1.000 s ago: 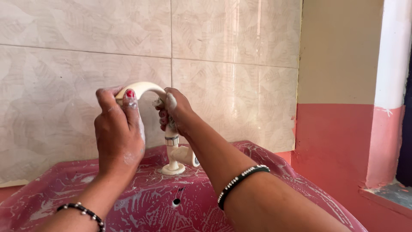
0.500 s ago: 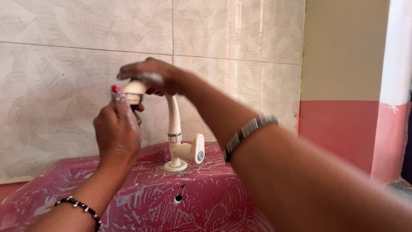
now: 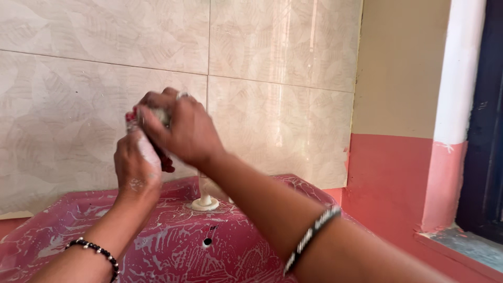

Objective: The person scrubs a pink bathroom sink and its white faucet with a soapy cloth, working around the basin, drain, and faucet body. The person also scrubs a pink plastic basket placed inside the sink.

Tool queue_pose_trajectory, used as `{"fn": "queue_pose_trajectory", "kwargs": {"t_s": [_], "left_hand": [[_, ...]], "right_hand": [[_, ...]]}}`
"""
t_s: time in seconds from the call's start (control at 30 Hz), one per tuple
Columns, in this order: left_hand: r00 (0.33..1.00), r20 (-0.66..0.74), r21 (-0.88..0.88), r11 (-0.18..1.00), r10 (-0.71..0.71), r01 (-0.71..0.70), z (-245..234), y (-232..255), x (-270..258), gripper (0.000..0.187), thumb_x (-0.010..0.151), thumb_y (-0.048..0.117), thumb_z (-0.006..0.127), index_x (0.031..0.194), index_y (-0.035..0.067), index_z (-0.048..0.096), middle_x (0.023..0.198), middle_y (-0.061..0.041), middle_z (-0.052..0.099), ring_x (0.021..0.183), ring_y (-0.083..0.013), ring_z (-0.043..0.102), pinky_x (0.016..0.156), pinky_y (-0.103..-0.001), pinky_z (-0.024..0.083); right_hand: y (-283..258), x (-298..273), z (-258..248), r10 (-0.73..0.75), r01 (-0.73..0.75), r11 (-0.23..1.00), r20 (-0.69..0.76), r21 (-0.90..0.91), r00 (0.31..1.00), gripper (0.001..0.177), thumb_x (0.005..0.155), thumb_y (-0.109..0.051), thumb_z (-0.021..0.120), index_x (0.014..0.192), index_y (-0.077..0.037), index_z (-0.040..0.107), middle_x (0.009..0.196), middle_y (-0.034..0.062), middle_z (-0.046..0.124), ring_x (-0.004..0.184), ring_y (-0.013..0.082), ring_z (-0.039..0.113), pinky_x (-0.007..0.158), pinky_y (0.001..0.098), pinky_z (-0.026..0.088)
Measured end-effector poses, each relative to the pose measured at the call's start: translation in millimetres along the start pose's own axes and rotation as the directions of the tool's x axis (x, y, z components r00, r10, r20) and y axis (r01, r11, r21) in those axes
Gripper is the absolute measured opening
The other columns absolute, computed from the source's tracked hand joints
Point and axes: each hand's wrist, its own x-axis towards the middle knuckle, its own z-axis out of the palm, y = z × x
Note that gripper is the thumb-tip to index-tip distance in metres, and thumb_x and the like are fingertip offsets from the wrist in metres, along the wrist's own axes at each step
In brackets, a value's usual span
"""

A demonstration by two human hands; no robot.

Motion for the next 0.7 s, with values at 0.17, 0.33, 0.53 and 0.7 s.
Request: {"fn": "queue_pose_trajectory", "kwargs": {"t_s": [0.17,0.33,0.53,0.7], "left_hand": [[0.990,-0.115,-0.078,0.994,-0.087,0.078,-6,8,-3,0.054,0.101,0.040,0.031,0.094,-0.001,0.065,0.079,-0.010,0.067,0.062,-0.0162,0.066,0.049,-0.035,0.058],[0.996,-0.057,0.031,0.997,-0.069,0.071,-9,23,-14,0.066,0.103,0.046,0.026,0.085,-0.004,0.065,0.068,-0.018,0.069,0.052,-0.0217,0.063,0.050,-0.034,0.050],[0.987,-0.126,-0.033,0.995,-0.096,0.093,-13,22,-14,0.069,0.106,0.049,0.026,0.079,-0.003,0.064,0.064,-0.015,0.065,0.050,-0.0206,0.058,0.048,-0.034,0.047],[0.986,-0.118,-0.025,0.993,-0.121,0.119,-15,13,-15,0.069,0.107,0.050,0.026,0.079,-0.002,0.061,0.063,-0.012,0.062,0.049,-0.0193,0.057,0.047,-0.035,0.045]], "right_hand": [[-20,-19,-28,-0.394,0.390,0.916,-0.024,-0.098,0.919,0.045,0.108,-0.055,0.045,0.119,-0.018,0.069,0.107,0.0085,0.071,0.105,0.0301,0.069,0.101,0.0543,0.052],[-1,58,-27,-0.001,0.139,0.976,0.629,-0.170,0.777,0.051,0.102,-0.059,0.039,0.114,-0.020,0.070,0.097,0.0095,0.078,0.078,0.0266,0.078,0.079,0.0449,0.063],[-26,96,-7,0.085,0.254,0.911,0.751,-0.324,0.655,0.049,0.097,-0.051,0.045,0.082,-0.012,0.070,0.087,0.0115,0.070,0.073,0.0242,0.067,0.062,0.0465,0.055],[-46,88,-10,0.151,0.158,0.946,0.815,-0.283,0.560,0.049,0.095,-0.049,0.047,0.073,-0.012,0.071,0.077,0.0085,0.072,0.065,0.0213,0.069,0.059,0.0408,0.056]]}}
